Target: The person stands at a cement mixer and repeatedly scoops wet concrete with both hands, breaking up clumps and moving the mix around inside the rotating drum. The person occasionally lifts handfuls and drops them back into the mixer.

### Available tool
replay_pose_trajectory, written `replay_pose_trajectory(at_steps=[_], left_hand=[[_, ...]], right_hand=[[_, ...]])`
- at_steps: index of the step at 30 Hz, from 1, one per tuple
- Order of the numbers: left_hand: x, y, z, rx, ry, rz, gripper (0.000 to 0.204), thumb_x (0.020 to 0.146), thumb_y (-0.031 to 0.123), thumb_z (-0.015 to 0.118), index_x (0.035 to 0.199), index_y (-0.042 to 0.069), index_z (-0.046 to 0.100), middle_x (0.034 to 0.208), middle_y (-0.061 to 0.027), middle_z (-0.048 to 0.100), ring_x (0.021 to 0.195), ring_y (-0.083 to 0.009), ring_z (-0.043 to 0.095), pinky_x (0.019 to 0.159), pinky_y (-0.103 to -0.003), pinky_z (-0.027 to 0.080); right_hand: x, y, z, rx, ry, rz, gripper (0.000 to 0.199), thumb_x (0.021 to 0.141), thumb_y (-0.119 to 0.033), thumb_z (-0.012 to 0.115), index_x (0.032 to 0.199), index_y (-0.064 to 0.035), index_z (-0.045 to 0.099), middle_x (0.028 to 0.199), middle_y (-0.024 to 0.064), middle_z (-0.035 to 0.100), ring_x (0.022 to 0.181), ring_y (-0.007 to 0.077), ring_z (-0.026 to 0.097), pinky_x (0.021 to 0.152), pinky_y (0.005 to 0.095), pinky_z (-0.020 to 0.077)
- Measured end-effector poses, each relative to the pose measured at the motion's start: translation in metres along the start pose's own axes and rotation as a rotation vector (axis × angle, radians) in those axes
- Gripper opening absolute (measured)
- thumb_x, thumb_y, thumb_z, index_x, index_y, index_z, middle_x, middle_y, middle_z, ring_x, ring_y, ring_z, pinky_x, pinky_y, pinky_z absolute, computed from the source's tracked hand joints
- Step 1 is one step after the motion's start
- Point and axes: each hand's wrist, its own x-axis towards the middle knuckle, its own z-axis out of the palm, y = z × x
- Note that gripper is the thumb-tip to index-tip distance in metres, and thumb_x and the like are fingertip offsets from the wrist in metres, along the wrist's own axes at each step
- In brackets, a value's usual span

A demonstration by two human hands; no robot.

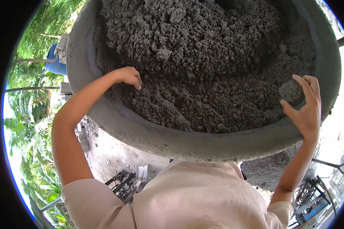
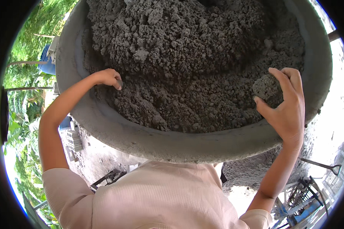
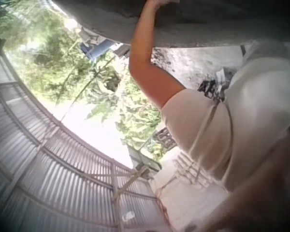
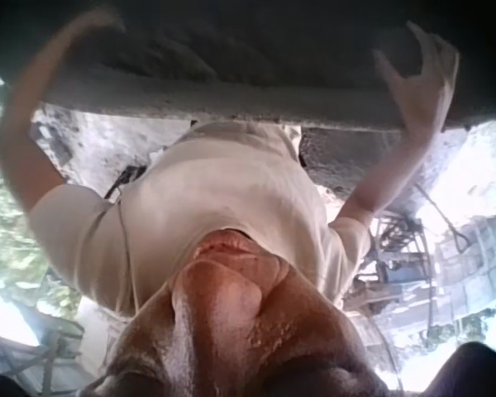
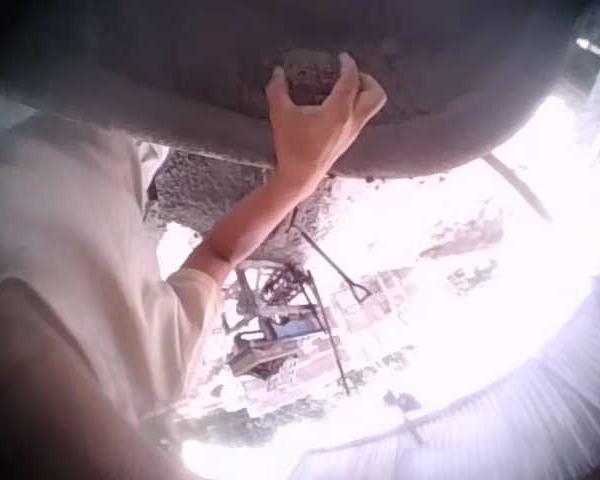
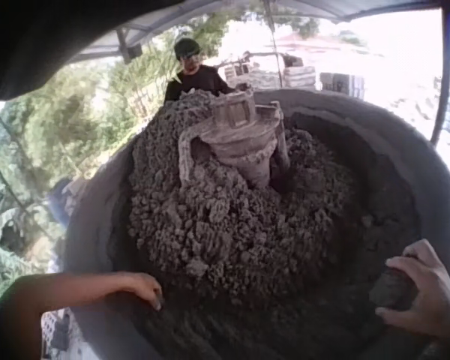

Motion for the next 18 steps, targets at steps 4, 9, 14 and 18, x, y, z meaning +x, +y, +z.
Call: replay_pose_trajectory(at_steps=[4,9,14,18], left_hand=[[-0.063,0.084,-0.006,-0.025,0.054,0.366,0.046,0.071,0.024,0.065,0.110,0.002,0.057,0.100,-0.0145,0.059,0.091,-0.0271,0.057,0.076,-0.036,0.046],[-0.100,0.143,0.035,-0.127,0.219,0.680,0.045,0.080,0.024,0.053,0.122,0.007,0.049,0.104,-0.0141,0.053,0.096,-0.0270,0.052,0.083,-0.037,0.042],[-0.130,0.193,0.017,-0.131,0.131,0.655,0.042,0.088,0.028,0.047,0.125,0.007,0.047,0.114,-0.0166,0.052,0.105,-0.0300,0.051,0.091,-0.039,0.039],[-0.147,0.203,0.029,-0.001,-0.241,0.655,0.042,0.093,0.033,0.039,0.126,0.007,0.046,0.120,-0.0194,0.053,0.114,-0.0315,0.049,0.097,-0.040,0.037]], right_hand=[[-0.001,0.003,0.002,0.040,-0.016,-0.141,0.051,0.060,-0.010,0.071,0.108,-0.0043,0.057,0.110,0.0101,0.051,0.098,0.0264,0.053,0.082,0.0369,0.0444],[0.000,-0.012,-0.001,0.249,-0.507,-0.088,0.046,0.074,-0.028,0.062,0.110,-0.0015,0.054,0.097,0.0164,0.059,0.087,0.0296,0.058,0.078,0.0368,0.0453],[0.017,-0.045,-0.005,0.148,-0.778,-0.272,0.046,0.085,-0.033,0.052,0.122,-0.0065,0.046,0.112,0.0198,0.055,0.102,0.0324,0.054,0.088,0.0412,0.0403],[0.015,-0.068,0.020,0.116,-1.119,-0.278,0.045,0.088,-0.038,0.043,0.121,-0.0072,0.046,0.106,0.0176,0.057,0.098,0.0333,0.055,0.085,0.0408,0.0418]])
